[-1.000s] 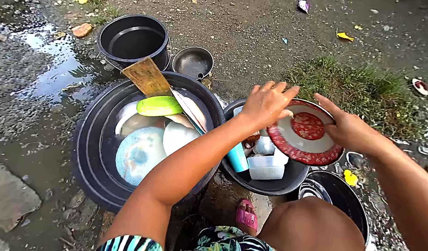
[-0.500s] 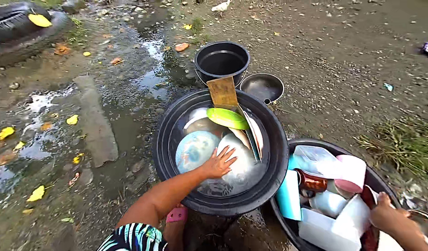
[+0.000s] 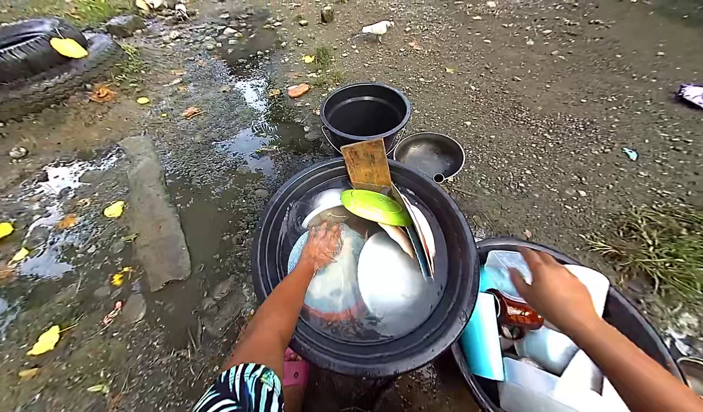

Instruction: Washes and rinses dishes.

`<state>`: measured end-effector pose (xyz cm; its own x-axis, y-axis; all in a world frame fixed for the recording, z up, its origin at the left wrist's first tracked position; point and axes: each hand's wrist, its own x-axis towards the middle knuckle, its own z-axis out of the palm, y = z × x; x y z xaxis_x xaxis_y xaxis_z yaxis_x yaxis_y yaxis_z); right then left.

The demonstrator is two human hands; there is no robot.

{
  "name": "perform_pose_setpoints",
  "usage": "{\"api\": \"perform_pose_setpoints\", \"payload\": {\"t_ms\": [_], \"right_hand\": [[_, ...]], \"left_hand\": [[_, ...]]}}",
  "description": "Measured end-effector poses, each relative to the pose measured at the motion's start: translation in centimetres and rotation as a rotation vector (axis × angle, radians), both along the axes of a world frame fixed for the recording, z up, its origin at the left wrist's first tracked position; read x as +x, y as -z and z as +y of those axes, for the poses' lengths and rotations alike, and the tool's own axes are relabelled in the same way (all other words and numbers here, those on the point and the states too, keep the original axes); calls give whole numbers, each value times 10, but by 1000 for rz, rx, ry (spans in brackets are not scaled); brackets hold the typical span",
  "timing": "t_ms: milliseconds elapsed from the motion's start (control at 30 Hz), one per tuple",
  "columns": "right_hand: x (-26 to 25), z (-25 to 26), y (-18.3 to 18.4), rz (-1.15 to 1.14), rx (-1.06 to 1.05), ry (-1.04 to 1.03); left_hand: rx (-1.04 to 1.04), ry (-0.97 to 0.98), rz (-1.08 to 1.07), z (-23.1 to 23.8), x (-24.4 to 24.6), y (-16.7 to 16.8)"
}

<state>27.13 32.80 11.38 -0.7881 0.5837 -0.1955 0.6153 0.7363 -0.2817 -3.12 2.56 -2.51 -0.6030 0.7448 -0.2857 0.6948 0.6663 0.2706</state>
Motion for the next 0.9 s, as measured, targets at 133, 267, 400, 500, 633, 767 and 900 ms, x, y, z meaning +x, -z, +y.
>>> {"api": "perform_pose_setpoints", "payload": {"t_ms": [133, 267, 400, 500, 633, 767, 900], "right_hand": [[-76, -87, -10, 80, -179, -304], [-136, -149, 47, -91, -337, -492], [-185, -162, 105, -204, -241, -483], [-206, -157, 111, -282, -184, -345], [-225, -163, 89, -426, -289, -197], [-222, -175, 100, -417, -220, -374], [-193, -183, 94, -378, -141, -523]], "left_hand": [[175, -155, 97, 30, -11, -9], [-63, -154, -2, 65, -26, -19], [-27, -376, -7, 90, -30, -17], [0, -480, 5, 99, -30, -18], [-240, -353, -16, 89, -24, -30], [-290, -271, 3, 62, -20, -45], [-236, -160, 42, 37, -15, -42]]}}
